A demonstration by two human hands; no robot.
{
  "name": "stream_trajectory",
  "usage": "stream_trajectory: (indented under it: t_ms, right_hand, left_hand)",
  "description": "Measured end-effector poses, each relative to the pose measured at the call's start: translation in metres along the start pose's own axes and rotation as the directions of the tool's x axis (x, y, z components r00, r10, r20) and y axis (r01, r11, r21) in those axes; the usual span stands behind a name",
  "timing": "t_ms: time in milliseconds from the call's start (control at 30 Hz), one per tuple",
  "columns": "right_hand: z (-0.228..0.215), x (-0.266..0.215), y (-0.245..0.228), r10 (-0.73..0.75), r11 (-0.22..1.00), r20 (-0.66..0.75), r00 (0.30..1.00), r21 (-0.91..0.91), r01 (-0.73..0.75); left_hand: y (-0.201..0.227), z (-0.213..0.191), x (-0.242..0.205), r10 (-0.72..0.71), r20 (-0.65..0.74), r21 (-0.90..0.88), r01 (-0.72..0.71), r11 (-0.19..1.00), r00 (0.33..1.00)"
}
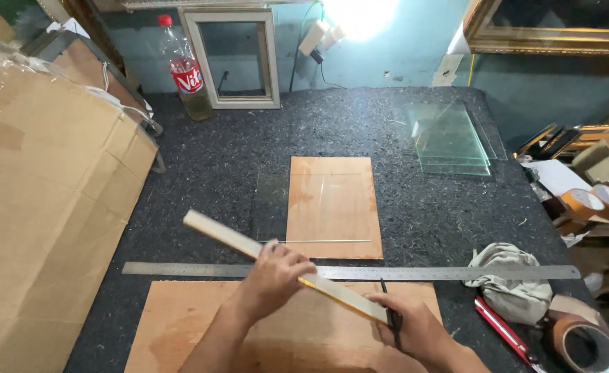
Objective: Measuring and marking a glass sheet using a metal ruler and a pen on a workshop table.
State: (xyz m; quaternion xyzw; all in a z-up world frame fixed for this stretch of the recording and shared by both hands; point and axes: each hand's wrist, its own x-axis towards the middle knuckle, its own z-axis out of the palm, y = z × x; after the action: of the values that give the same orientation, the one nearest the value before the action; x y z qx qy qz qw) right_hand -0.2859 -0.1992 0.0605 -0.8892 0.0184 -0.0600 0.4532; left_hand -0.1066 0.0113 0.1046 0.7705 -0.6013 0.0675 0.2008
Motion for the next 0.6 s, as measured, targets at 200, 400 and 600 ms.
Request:
stream_trajectory:
  t_ms: [200,400,600]
  right_hand:
    - [0.013,0.057,-0.012,0.286,0.954,-0.311,0.906,0.009,-0.298]
    - [0.054,0.105,0.022,0.265,0.949,-0.453,0.851,-0.035,-0.314]
    - [0.074,0.110,0.019,0.448,0.780,-0.409,0.795,-0.256,-0.572]
  left_hand:
    - [0.011,-0.025,0.030,-0.392,-0.371,-0.173,0.352,0.920,0.842]
    - [0.048,-0.010,0.029,-0.417,-0.219,-0.390,0.312,0.866,0.882]
    - [0.046,0.017,0.008,-0.409,-0.142,-0.338,0.344,0.876,0.902]
